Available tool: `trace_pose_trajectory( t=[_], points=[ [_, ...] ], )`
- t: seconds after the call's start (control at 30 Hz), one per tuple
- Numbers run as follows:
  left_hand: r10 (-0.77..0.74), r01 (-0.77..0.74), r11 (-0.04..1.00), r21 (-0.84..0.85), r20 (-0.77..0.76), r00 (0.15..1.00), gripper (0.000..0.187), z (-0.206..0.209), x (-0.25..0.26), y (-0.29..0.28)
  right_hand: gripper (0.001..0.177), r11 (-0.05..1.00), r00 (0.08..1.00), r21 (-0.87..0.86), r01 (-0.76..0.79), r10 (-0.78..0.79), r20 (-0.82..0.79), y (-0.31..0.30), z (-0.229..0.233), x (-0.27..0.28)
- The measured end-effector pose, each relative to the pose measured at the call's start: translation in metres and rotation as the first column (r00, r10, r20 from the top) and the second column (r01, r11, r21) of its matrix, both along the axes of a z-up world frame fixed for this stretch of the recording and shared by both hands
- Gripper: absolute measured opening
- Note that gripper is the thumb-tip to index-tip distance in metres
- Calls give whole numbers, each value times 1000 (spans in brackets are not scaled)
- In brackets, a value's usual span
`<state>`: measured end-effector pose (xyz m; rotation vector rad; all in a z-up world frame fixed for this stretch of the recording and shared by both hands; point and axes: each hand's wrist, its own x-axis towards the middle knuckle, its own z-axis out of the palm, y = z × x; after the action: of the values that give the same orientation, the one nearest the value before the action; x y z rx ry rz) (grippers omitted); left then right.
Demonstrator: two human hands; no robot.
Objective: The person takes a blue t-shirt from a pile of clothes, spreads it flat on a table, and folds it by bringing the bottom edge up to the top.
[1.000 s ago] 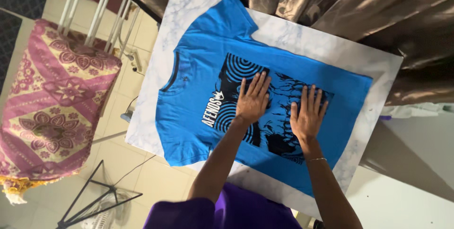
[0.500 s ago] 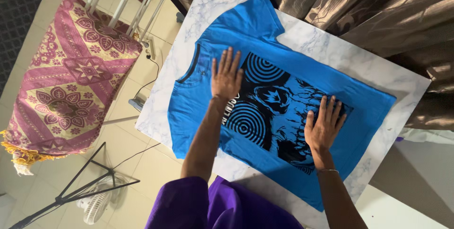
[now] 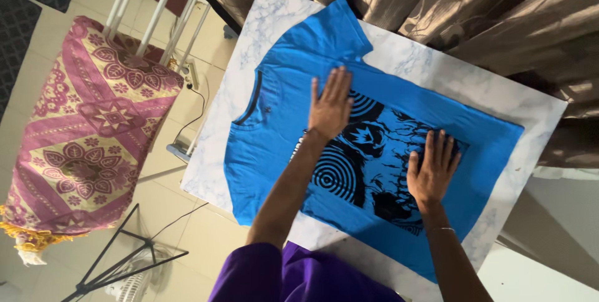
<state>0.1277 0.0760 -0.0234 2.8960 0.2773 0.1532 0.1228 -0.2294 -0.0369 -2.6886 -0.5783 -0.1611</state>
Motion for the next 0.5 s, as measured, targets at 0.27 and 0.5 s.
trace_pose_trajectory(
  t=[0.27,0.5],
  points=[
    [176,-177,984,0,-59,983,66,8,6,55,61,1000,999,-18,15,-15,31,1,-2,1],
    [369,-369,929,1,-7,929,67,16,-18,113,59,1000,998,-1,5,-5,55,5,-1,-1]
  ],
)
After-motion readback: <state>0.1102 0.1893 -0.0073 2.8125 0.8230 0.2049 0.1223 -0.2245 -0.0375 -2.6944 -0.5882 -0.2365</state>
